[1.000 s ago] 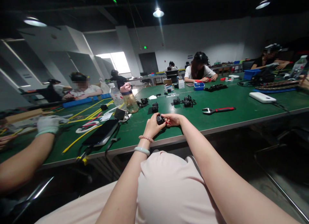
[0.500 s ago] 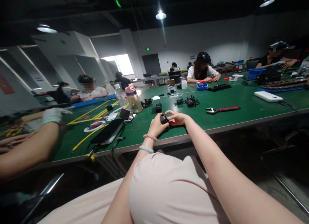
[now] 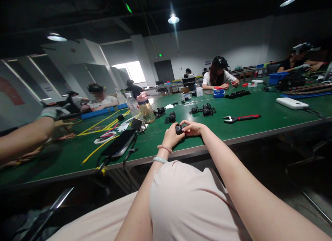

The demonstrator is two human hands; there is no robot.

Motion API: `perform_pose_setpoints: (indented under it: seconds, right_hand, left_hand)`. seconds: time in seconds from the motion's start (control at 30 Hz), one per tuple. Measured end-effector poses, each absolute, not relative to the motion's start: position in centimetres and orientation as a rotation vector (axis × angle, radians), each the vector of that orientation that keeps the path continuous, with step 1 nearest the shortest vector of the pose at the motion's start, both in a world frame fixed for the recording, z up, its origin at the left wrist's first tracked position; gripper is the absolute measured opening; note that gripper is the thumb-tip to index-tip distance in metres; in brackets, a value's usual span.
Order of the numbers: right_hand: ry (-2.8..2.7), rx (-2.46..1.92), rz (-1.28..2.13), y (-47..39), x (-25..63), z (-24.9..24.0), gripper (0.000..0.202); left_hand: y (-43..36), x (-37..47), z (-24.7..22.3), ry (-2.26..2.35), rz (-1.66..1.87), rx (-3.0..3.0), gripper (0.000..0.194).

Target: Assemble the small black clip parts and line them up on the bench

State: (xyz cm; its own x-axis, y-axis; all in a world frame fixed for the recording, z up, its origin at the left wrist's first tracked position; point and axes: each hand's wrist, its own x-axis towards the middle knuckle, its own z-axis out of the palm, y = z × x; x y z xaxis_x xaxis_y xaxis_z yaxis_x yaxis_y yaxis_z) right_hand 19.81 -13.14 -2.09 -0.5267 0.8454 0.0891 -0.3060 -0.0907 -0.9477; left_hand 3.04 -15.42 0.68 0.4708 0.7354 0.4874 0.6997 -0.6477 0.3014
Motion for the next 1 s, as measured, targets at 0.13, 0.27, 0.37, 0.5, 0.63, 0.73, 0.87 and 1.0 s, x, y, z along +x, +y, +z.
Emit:
perform_pose_setpoints:
  seconds: [0.13,0.27,0.37,0.5,0.63,0.73,0.87,1.0]
  right_hand:
    - [-1.327,-0.644,1.743,-13.11,19.84,-2.15,0.044]
    - [-1.321,-0.652,1.735,-13.15,19.82,-2.15,0.042]
    - [-1.315,-0.661,1.731,-13.26,19.8,-2.1,0.041]
    - [-1.294,-0.667,1.729,-13.38,19.73,-2.02,0.037]
    - [-1.288,-0.629,1.745,-13.35,19.67,-2.0,0.03]
    - [-1.293,-0.599,1.756,-13.28,19.7,-2.05,0.024]
    - [-1.292,-0.613,1.762,-13.31,19.77,-2.0,0.023]
    - [-1.29,-0.67,1.771,-13.47,19.72,-1.75,0.024]
  left_hand:
    - [-15.47,3.06,0.66,1.295,0.922,2.65,0.047]
    - [-15.29,3.05,0.47,1.304,0.931,2.659,0.048]
    - [-15.28,3.08,0.43,1.307,0.931,2.662,0.049]
    - [-15.4,3.11,0.54,1.325,0.917,2.666,0.049]
    - [-15.34,3.08,0.5,1.305,0.938,2.693,0.05]
    - [-15.21,3.06,0.37,1.284,0.953,2.713,0.051]
    - [-15.18,3.07,0.34,1.263,0.98,2.731,0.052]
    - [-15.26,3.04,0.44,1.262,0.962,2.733,0.052]
